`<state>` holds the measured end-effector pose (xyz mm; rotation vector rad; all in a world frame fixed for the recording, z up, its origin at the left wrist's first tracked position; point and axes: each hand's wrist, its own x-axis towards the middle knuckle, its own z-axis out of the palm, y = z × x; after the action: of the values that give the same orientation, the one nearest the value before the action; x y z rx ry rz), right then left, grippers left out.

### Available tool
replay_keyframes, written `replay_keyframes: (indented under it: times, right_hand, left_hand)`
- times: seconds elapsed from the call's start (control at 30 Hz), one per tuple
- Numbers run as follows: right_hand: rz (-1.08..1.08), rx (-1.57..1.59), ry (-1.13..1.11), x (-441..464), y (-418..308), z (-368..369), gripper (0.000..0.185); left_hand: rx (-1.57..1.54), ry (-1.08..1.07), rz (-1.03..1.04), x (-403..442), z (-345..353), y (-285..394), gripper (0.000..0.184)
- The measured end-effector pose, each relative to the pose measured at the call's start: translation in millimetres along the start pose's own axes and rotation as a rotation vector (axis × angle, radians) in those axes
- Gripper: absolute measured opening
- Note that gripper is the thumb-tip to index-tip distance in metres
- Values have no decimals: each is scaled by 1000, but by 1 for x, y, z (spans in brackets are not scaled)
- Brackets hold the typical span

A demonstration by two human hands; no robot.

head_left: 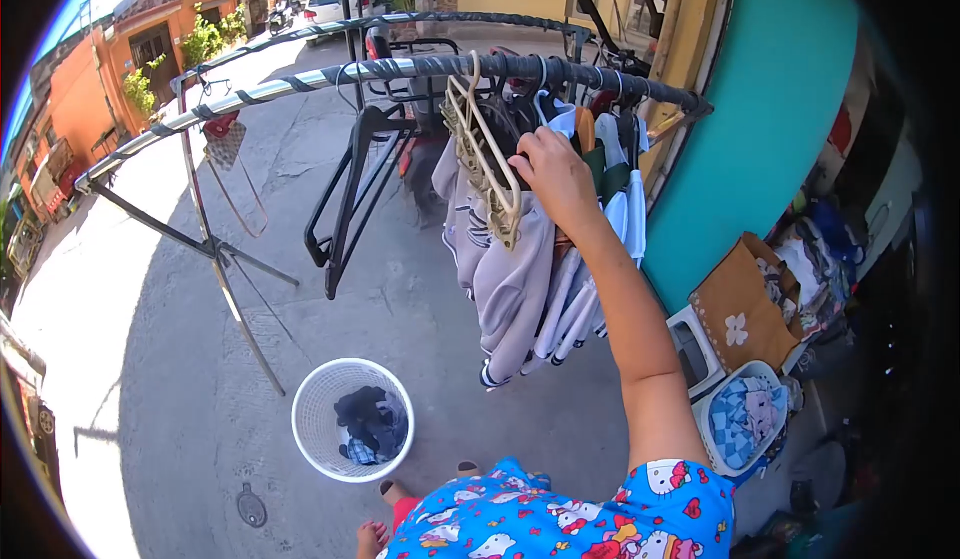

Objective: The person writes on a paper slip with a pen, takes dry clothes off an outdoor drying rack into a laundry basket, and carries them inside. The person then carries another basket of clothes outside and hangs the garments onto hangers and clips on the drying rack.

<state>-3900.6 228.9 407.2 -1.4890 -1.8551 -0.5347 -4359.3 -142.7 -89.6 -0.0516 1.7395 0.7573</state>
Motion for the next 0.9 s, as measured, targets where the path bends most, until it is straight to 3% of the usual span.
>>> replay_keyframes:
  times: [0.17, 0.37, 0.47, 0.6, 0.67, 0.73, 0.8, 0.9]
  right_hand:
    - [81, -20, 287, -42, -27, -17, 13]
    - [281, 13, 536, -101, -60, -4, 12]
    - [474, 100, 495, -136, -77, 30, 13]
    - [541, 324, 196, -176, -124, 91, 14]
    - [549, 463, 44, -187, -167, 111, 14]
    - [529, 679, -117, -192, -213, 116, 13]
    - [387, 877, -291, -197, -244, 114, 14]
    - [206, 610, -126, -172, -227, 70, 16]
  left_hand:
    - [255, -184, -61, 41, -16, 53, 34]
    - [535, -325, 158, 87, 8, 161, 37]
    - [825, -427, 326, 103, 40, 207, 45]
    - [700, -869, 540, -6, 128, 252, 79]
    - [618, -1007, 864, -41, 172, 243, 84]
    - [706, -1134, 949, -45, 204, 237, 74]
    - [591, -1011, 976, -62, 210, 240, 49]
    - [449, -857, 1188, -75, 205, 267, 25]
